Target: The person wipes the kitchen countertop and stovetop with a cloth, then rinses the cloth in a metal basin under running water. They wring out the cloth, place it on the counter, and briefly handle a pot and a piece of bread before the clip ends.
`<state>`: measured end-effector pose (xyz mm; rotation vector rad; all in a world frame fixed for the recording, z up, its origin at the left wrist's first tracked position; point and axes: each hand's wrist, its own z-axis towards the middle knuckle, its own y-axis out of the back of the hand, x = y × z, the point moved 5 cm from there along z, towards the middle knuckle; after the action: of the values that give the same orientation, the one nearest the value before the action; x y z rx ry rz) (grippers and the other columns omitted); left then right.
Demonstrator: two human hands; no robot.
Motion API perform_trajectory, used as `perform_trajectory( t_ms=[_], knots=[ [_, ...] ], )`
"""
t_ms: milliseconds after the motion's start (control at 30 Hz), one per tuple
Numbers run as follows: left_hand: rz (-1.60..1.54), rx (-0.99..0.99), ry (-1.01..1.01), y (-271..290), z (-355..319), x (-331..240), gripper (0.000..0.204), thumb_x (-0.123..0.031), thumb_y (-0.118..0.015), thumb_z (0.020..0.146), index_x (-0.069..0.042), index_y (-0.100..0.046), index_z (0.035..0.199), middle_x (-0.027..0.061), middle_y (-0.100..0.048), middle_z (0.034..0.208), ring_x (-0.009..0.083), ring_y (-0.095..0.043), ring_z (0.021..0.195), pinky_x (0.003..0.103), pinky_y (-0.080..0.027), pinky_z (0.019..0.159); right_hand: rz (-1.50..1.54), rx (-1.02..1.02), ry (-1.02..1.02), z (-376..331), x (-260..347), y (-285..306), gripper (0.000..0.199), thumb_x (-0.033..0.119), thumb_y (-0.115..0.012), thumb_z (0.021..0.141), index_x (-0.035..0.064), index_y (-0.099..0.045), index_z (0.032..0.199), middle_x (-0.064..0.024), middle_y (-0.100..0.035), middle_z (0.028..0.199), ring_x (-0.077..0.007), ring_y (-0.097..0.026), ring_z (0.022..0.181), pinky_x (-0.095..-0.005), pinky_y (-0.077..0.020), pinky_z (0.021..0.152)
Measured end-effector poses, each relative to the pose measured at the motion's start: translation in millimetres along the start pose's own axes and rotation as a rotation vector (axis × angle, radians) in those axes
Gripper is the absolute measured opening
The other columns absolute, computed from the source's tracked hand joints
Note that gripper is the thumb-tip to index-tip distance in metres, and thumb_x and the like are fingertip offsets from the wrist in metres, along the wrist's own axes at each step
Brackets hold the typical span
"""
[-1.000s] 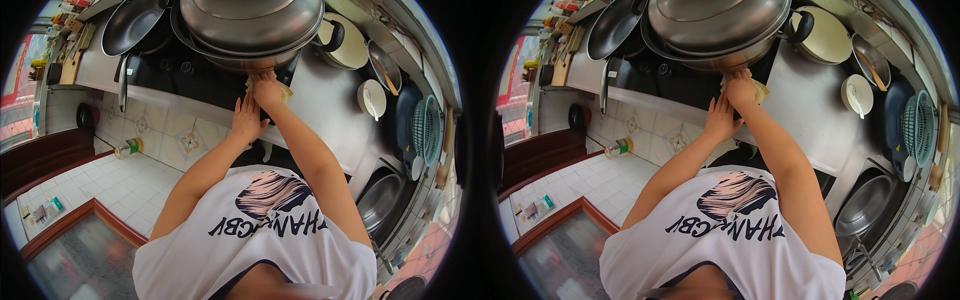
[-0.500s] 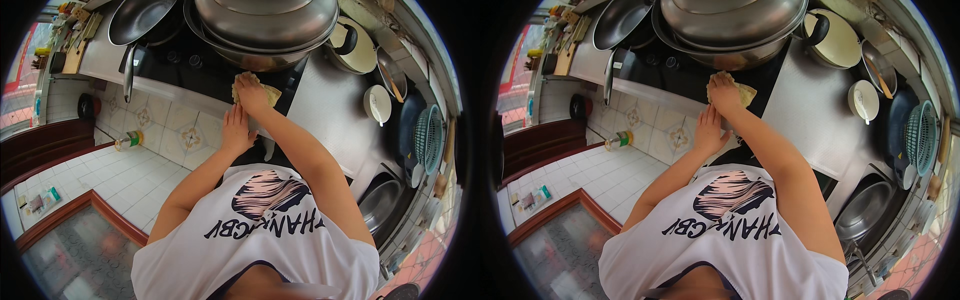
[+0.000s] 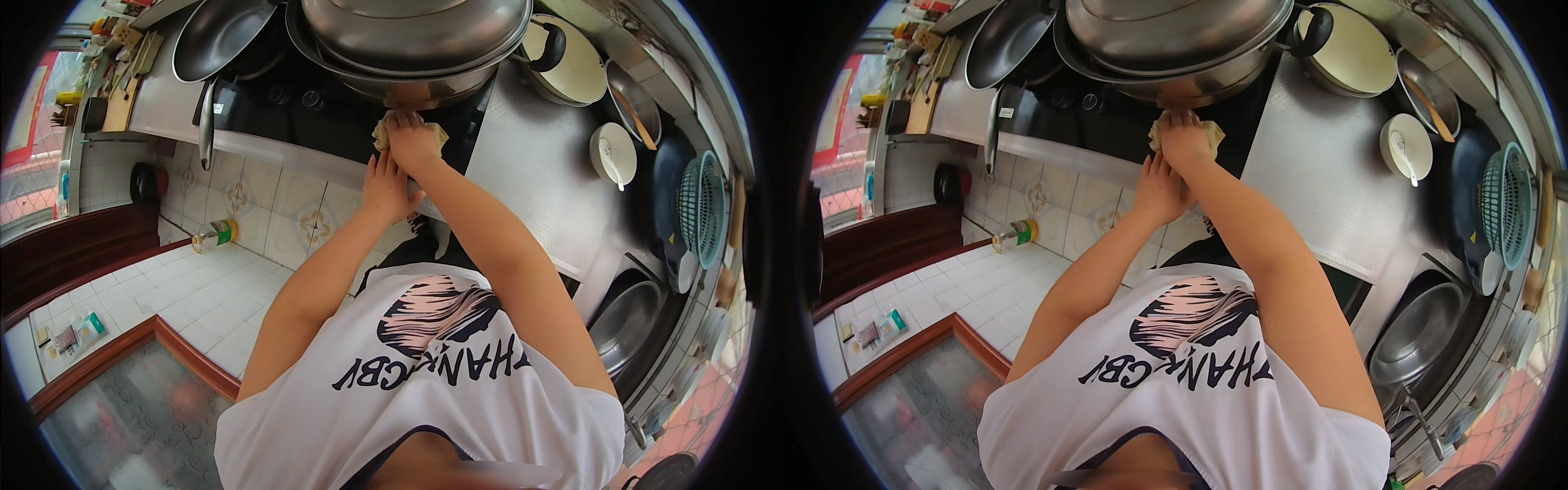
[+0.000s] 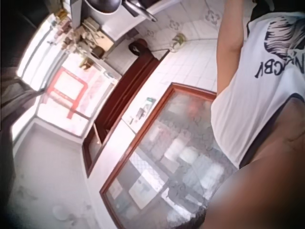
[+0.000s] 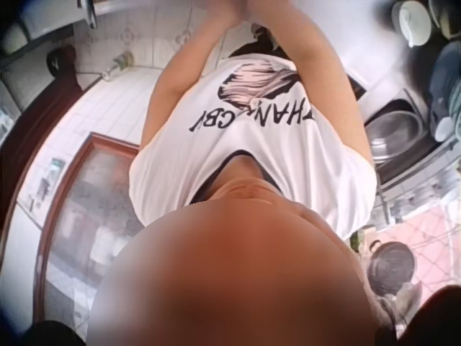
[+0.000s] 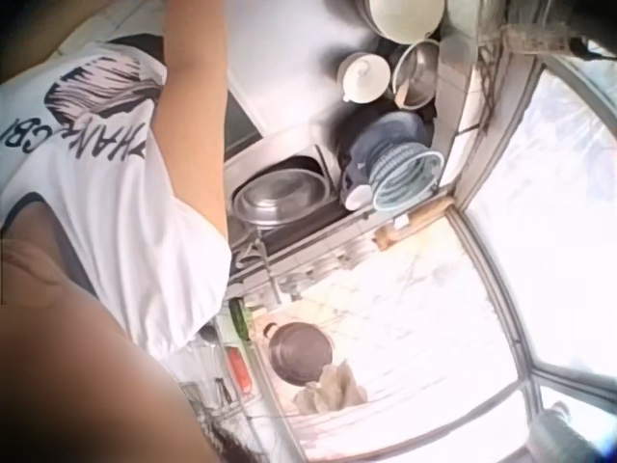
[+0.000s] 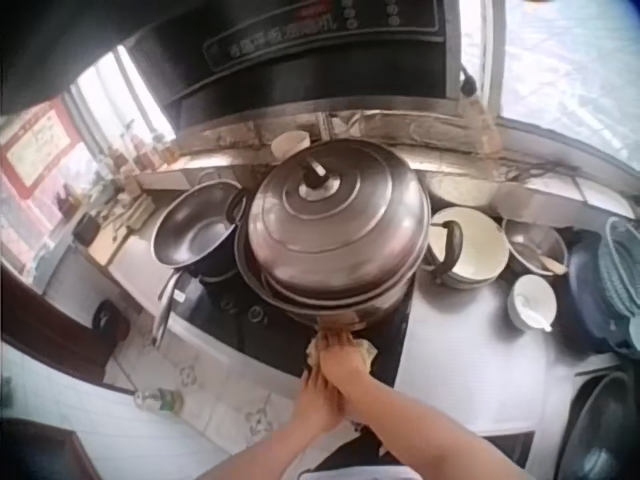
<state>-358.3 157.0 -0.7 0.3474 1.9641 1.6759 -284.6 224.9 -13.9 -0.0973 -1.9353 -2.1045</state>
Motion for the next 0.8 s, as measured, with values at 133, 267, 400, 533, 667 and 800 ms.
perform_trajectory(
  t_ms=[133, 267, 400, 533, 667, 800],
  knots=[
    [-0.009, 0.064, -0.01, -3, -4, -13, 0.076, -0.044, -0.061, 0.076, -0.001, -0.036, 0.133, 0.0199, -0.033, 0.138, 0.0341, -0.024, 0.132, 0.048, -0.016, 0.109, 0.051, 0.093, -0.042, -17, -12, 5, 0.041, 0.016, -0.05, 0.082, -0.0004, -0.049, 0.12, -0.017, -0.048, 0.127, -0.0301, -0.045, 0.12, -0.0378, -0.041, 0.095],
    [-0.003, 0.083, -0.078, -2, -10, -30, 0.079, -0.044, -0.063, 0.074, 0.002, -0.036, 0.132, 0.0207, -0.032, 0.137, 0.0335, -0.023, 0.132, 0.046, -0.014, 0.11, 0.026, 0.058, -0.083, -44, -23, 17, 0.042, 0.016, -0.052, 0.082, 0.0006, -0.049, 0.121, -0.0155, -0.048, 0.129, -0.0278, -0.044, 0.122, -0.0373, -0.0404, 0.096],
    [-0.059, 0.108, -0.075, -5, -12, -40, 0.076, -0.042, -0.064, 0.074, 0.0, -0.037, 0.132, 0.0202, -0.03, 0.138, 0.0338, -0.023, 0.132, 0.048, -0.015, 0.109, 0.007, 0.054, -0.096, -56, -28, 29, 0.042, 0.014, -0.05, 0.082, 0.0016, -0.049, 0.122, -0.0138, -0.05, 0.129, -0.0261, -0.044, 0.123, -0.0367, -0.0374, 0.099],
    [-0.081, 0.069, -0.114, -8, -6, -39, 0.076, -0.04, -0.065, 0.073, 0.001, -0.038, 0.13, 0.021, -0.032, 0.137, 0.0345, -0.025, 0.131, 0.051, -0.017, 0.108, -0.032, -0.043, -0.056, -50, -31, 28, 0.04, 0.012, -0.049, 0.082, 0.0015, -0.051, 0.12, -0.0135, -0.051, 0.127, -0.0262, -0.045, 0.122, -0.0363, -0.0352, 0.101],
    [-0.07, 0.065, -0.117, -10, 17, -36, 0.074, -0.042, -0.062, 0.074, -0.001, -0.039, 0.13, 0.0204, -0.033, 0.137, 0.0349, -0.025, 0.131, 0.053, -0.017, 0.107, -0.043, -0.121, -0.044, -26, -41, 23, 0.035, 0.011, -0.049, 0.081, 0.0015, -0.054, 0.115, -0.0132, -0.055, 0.121, -0.0265, -0.048, 0.118, -0.037, -0.0354, 0.101],
    [-0.022, -0.018, -0.12, -14, 38, -31, 0.07, -0.045, -0.057, 0.078, -0.004, -0.039, 0.132, 0.0186, -0.034, 0.137, 0.0347, -0.025, 0.131, 0.053, -0.016, 0.107, -0.131, 0.006, -0.091, -1, -45, 27, 0.032, 0.012, -0.05, 0.079, 0.0035, -0.059, 0.108, -0.0109, -0.06, 0.107, -0.0269, -0.055, 0.105, -0.0378, -0.0365, 0.099]
  ],
)
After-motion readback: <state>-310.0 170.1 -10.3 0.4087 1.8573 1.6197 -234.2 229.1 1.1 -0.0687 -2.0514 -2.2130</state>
